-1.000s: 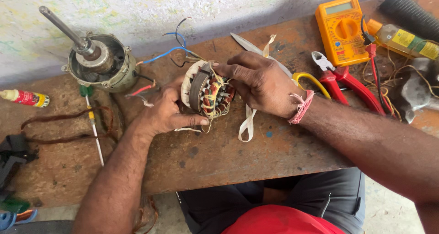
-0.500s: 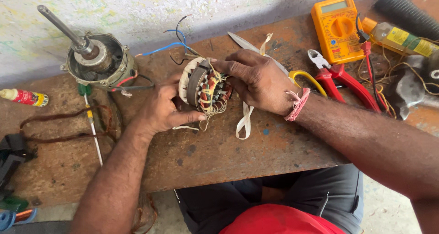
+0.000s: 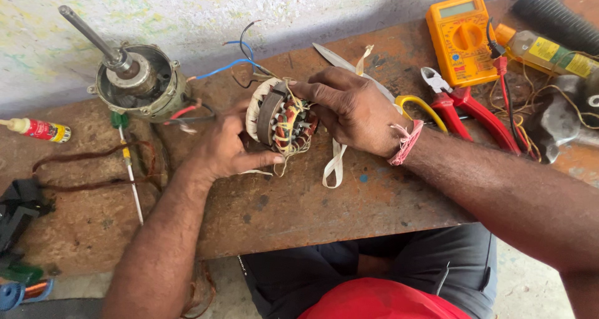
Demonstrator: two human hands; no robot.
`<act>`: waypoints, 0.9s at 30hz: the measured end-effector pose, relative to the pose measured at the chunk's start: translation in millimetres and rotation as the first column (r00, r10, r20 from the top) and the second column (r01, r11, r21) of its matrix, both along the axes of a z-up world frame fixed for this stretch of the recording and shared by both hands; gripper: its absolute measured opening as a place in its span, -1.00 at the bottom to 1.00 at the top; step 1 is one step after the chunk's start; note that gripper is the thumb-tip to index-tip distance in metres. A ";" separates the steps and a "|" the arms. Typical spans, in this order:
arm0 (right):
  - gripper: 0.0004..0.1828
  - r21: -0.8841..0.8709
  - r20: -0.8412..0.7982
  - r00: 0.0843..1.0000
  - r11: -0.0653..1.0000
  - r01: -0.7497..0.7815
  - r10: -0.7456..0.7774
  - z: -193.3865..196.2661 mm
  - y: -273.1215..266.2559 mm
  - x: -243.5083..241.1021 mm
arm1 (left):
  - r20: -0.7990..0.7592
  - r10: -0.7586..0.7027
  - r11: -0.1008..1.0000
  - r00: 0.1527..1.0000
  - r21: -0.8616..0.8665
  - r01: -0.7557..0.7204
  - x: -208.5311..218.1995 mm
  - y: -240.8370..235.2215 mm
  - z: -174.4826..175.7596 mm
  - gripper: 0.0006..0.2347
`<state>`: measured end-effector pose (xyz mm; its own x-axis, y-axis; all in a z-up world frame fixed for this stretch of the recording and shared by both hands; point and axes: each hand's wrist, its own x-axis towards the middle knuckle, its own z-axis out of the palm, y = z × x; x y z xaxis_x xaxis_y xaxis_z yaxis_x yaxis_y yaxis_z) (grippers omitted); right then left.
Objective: The person removes a white cloth band from a motor stator by hand and with pliers, then adjusts the internal copper windings and wires. The work is performed at a cluttered workbench with tools and a multimeter visible.
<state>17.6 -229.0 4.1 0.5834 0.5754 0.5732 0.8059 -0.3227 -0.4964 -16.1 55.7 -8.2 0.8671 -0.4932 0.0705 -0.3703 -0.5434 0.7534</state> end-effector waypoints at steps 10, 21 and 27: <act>-0.45 -0.060 0.015 1.000 0.998 -0.006 0.007 4.3 -7.4 -5.4 | -0.172 0.097 0.800 0.980 -0.572 -0.179 8.6 -8.2 -12.6 -0.34; -0.49 -0.054 -0.113 0.992 0.997 -0.053 0.047 11.4 -14.5 -9.4 | 0.146 0.420 0.785 0.896 -0.554 -0.278 19.0 -51.7 -14.0 -0.72; -0.88 0.014 -0.089 0.993 0.997 -0.070 0.071 -0.3 -24.6 4.5 | 0.179 0.458 0.813 0.871 -0.482 -0.328 8.2 -54.4 -7.0 -0.73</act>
<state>22.1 -253.6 3.8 0.5909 0.6110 0.5268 0.7786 -0.2610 -0.5706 -7.9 1.3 -15.2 0.8911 0.0216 0.4533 -0.4199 -0.3396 0.8416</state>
